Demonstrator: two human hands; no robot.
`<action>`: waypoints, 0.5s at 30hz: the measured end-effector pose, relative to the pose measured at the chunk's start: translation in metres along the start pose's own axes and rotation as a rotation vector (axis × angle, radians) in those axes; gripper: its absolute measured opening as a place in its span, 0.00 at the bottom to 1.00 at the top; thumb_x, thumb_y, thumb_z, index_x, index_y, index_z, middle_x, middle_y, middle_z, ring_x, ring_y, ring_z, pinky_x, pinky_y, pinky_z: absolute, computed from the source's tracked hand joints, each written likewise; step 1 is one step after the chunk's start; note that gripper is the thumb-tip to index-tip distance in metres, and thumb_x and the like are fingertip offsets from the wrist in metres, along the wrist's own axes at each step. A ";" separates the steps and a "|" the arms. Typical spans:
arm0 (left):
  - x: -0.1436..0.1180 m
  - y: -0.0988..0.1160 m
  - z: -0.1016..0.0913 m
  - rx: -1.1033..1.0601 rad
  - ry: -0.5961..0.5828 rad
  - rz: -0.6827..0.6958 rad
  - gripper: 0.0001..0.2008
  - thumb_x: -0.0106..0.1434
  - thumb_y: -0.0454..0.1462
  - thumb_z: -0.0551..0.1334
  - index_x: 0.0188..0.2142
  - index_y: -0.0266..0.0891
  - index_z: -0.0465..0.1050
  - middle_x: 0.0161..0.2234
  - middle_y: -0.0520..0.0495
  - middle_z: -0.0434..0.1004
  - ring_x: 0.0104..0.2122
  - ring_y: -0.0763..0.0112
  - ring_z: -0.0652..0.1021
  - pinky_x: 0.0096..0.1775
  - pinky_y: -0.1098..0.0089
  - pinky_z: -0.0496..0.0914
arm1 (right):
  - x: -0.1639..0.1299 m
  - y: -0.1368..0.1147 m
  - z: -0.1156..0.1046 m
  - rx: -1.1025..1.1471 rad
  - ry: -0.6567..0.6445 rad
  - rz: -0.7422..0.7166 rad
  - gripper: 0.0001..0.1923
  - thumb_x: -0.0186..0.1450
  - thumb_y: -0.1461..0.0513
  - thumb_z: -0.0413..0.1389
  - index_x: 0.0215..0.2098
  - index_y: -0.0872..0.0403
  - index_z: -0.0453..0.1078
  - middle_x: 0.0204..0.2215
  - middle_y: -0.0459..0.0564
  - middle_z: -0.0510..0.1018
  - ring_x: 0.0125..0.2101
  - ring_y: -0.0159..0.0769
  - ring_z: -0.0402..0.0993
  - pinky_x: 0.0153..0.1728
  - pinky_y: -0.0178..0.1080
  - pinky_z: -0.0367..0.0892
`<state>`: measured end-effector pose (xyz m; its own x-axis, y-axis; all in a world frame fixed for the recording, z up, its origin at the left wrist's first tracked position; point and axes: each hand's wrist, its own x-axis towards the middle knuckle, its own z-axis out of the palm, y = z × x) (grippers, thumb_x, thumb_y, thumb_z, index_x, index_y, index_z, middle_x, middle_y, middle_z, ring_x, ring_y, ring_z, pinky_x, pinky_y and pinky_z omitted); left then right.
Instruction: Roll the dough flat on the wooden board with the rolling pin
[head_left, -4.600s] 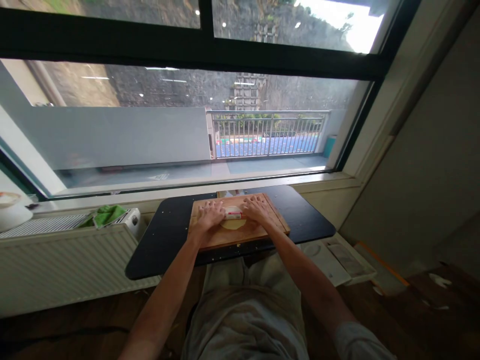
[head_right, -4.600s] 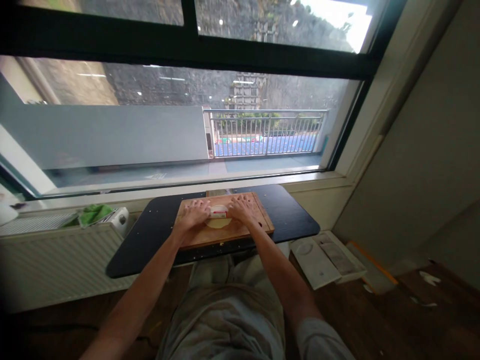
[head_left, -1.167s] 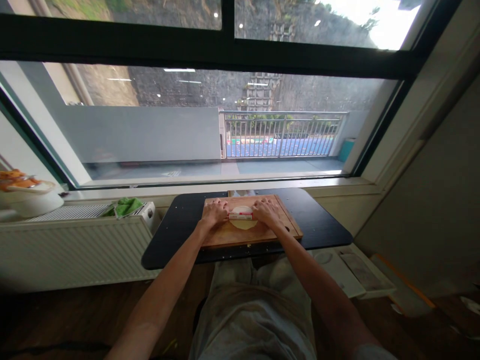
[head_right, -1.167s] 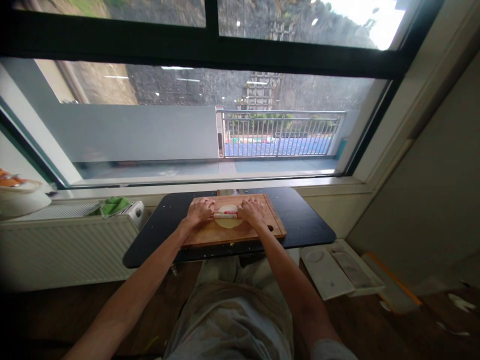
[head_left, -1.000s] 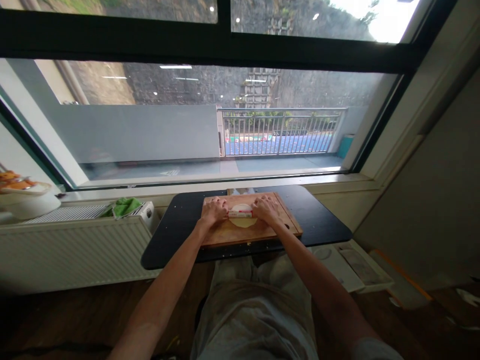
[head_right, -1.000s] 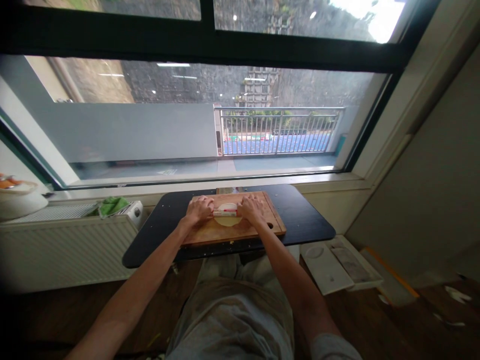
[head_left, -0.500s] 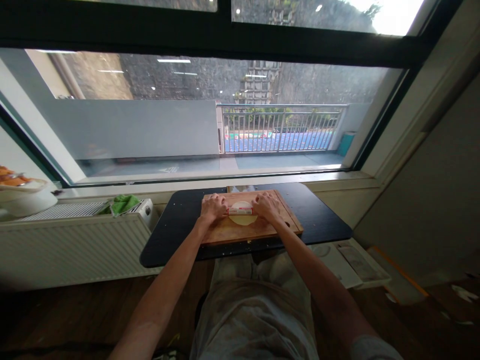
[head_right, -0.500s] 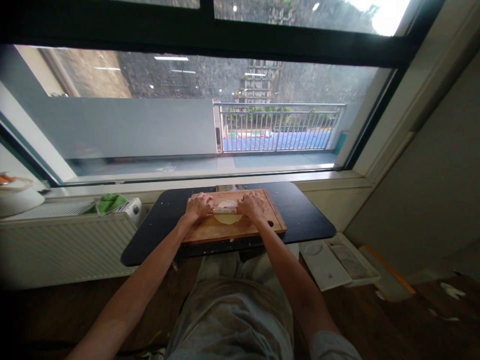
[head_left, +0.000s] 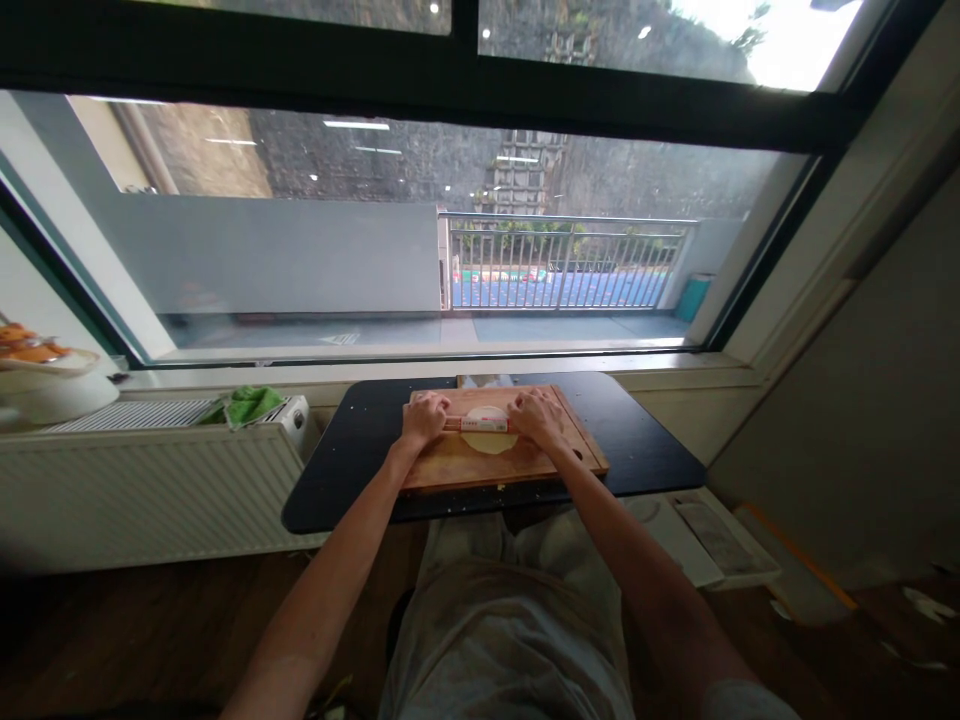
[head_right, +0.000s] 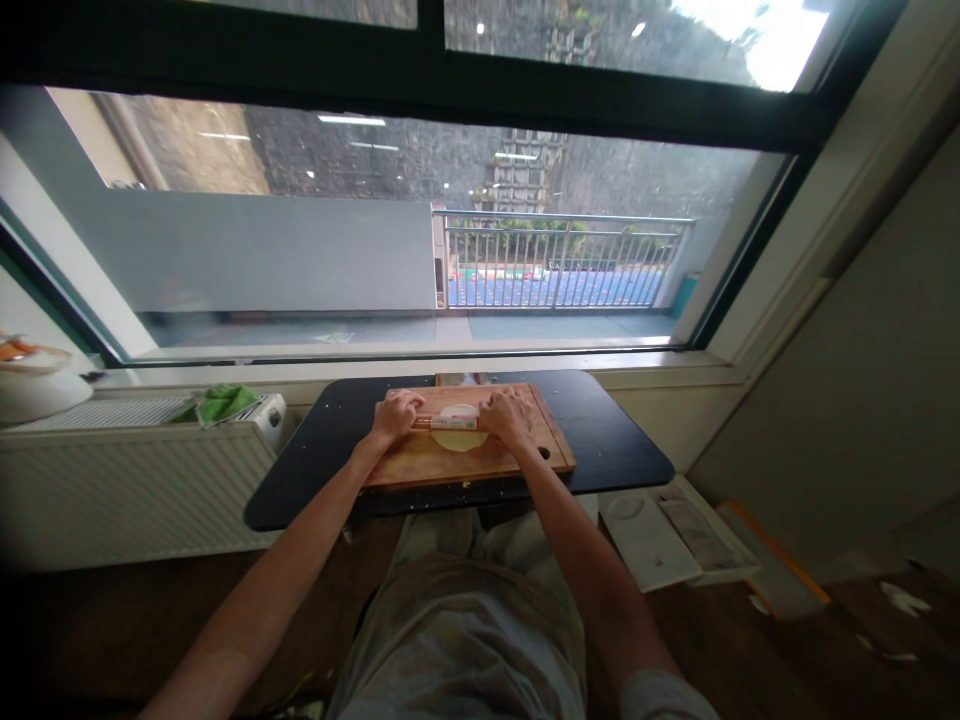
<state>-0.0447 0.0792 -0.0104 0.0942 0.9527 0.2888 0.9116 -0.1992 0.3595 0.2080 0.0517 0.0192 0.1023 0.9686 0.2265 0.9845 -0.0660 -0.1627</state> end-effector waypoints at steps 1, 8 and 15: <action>0.000 0.000 0.001 -0.007 0.004 -0.006 0.22 0.74 0.34 0.52 0.49 0.48 0.86 0.59 0.48 0.84 0.59 0.61 0.78 0.64 0.63 0.70 | 0.001 0.001 0.001 -0.001 0.001 0.001 0.23 0.76 0.52 0.50 0.53 0.53 0.83 0.56 0.59 0.83 0.54 0.46 0.78 0.54 0.40 0.69; 0.002 0.001 0.003 -0.018 0.020 -0.029 0.20 0.73 0.35 0.54 0.46 0.47 0.87 0.58 0.47 0.84 0.59 0.58 0.78 0.63 0.60 0.71 | 0.002 0.000 -0.002 0.004 -0.001 -0.003 0.23 0.76 0.52 0.50 0.53 0.52 0.84 0.55 0.58 0.84 0.53 0.45 0.79 0.52 0.40 0.70; 0.002 -0.001 0.005 -0.033 0.004 -0.040 0.21 0.72 0.34 0.53 0.51 0.47 0.85 0.60 0.47 0.83 0.61 0.59 0.76 0.64 0.59 0.70 | -0.008 0.000 -0.006 0.014 -0.010 -0.025 0.23 0.79 0.55 0.47 0.50 0.54 0.84 0.50 0.60 0.87 0.49 0.45 0.83 0.49 0.38 0.69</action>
<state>-0.0439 0.0829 -0.0144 0.0558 0.9592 0.2772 0.9012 -0.1679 0.3996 0.2083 0.0426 0.0231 0.0764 0.9722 0.2214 0.9845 -0.0385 -0.1708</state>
